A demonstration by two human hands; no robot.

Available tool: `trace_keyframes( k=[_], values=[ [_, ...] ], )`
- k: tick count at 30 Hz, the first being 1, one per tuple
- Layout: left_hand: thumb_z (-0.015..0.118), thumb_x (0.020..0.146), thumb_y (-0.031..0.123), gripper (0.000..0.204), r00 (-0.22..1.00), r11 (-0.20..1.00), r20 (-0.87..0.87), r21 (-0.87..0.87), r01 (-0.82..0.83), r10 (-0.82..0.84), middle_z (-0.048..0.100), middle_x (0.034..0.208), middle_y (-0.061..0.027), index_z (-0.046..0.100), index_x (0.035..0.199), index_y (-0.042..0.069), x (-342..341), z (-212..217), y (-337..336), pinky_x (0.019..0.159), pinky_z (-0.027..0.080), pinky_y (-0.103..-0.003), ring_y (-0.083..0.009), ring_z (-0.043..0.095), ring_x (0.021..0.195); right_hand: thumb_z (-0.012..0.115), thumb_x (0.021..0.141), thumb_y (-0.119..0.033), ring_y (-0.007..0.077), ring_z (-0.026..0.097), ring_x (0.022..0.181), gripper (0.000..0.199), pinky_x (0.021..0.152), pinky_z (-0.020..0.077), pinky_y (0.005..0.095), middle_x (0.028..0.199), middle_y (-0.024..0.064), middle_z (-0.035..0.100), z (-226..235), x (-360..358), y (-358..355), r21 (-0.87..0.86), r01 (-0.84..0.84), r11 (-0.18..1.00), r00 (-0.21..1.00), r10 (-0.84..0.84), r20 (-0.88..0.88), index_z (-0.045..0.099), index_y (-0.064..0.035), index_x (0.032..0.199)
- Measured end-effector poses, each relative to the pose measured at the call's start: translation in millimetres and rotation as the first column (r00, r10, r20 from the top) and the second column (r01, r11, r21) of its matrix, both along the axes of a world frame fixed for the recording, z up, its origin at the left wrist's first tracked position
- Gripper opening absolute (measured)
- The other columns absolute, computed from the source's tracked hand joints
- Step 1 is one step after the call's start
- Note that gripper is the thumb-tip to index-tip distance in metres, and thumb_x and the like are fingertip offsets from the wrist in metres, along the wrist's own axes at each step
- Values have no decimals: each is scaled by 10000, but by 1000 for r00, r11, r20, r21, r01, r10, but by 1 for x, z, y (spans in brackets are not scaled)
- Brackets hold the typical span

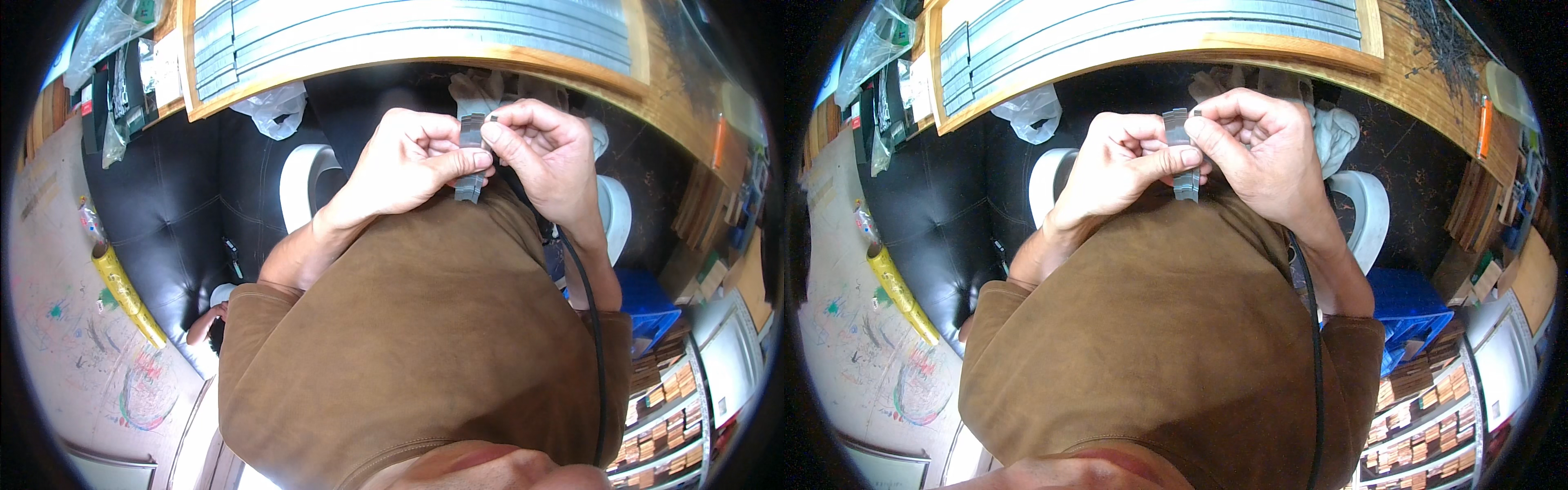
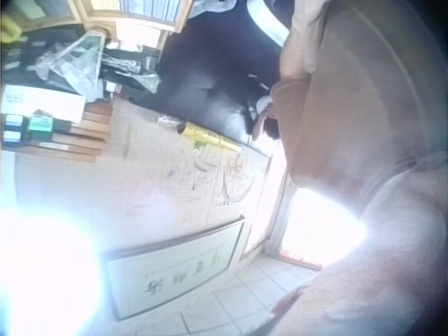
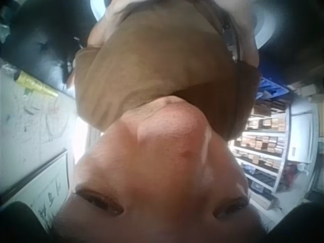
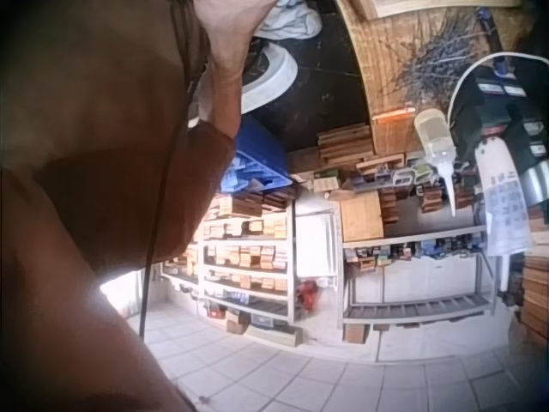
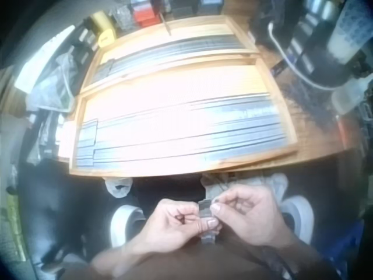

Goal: The person repeatedly picks up small rectangular metal pieces from a wooden tray and aligns them by hand. They hold and adjust the pieces, occasionally stacking them, then place them back into the tray. The process is repeated multiple times with similar components.

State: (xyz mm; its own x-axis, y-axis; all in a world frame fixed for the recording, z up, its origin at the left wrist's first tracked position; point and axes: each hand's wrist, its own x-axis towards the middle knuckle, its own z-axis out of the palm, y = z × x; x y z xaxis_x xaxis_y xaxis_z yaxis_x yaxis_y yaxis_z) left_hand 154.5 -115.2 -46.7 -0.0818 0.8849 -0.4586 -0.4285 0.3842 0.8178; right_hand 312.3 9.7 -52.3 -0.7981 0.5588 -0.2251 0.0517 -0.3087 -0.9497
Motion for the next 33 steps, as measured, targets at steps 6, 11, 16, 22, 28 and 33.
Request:
trace_keyframes(
  k=[6, 11, 16, 22, 28, 33],
  values=[
    [732, 948, 59, 93, 1000, 1000, -9, -22, -11, 11, 762, 843, -64, 764, 987, -19, 1, 4, 0, 695, 545, -199, -62, 686, 776, 676, 959, -2, 94, 687, 706, 102, 613, 576, 204, 839, 98, 710, -4, 0, -1, -25, 3, 1000, 1000, -3, -3, 688, 74, 1028],
    [734, 948, 68, 93, 999, 1000, -19, -16, 27, -27, 763, 843, -56, 767, 989, -9, -2, 1, 0, 665, 524, -187, -47, 671, 753, 677, 961, -7, 92, 687, 706, 100, 606, 574, 204, 834, 98, 709, -1, -1, -3, -7, 29, 1000, 1000, -29, 1, 688, 75, 1018],
    [736, 949, 77, 94, 1000, 999, -12, -29, 17, -18, 762, 833, -49, 762, 973, -10, -1, 4, 2, 631, 501, -182, -36, 656, 725, 677, 959, -4, 91, 686, 703, 96, 603, 572, 203, 833, 98, 708, -3, 0, -2, 22, 17, 1000, 1000, -17, 2, 688, 76, 1011],
    [740, 950, 93, 109, 1000, 999, -7, -33, 29, -29, 762, 830, -52, 755, 969, -14, 0, -1, 2, 622, 508, -185, -44, 664, 720, 675, 952, 10, 74, 666, 691, 78, 593, 549, 193, 827, 83, 704, -1, 0, -4, -40, 64, 997, 997, -63, 32, 691, 73, 997],
    [778, 922, 152, 160, 998, 997, 31, -65, -50, 52, 769, 866, -103, 741, 902, -2, 3, 2, 2, 614, 534, -210, -121, 731, 773, 710, 917, -44, 75, 624, 708, 69, 642, 495, 215, 819, 25, 692, 33, 21, 21, 284, 114, 952, 961, -177, 210, 736, 2, 961],
    [774, 926, 150, 163, 1000, 999, 1, -40, 18, -18, 772, 873, -122, 732, 908, -7, -1, 6, 6, 617, 540, -215, -138, 744, 784, 628, 998, -71, 159, 666, 814, 203, 763, 572, 284, 1028, 180, 730, 70, 99, 133, 598, 600, 531, 713, -695, -98, 708, 70, 1121]
  ],
)
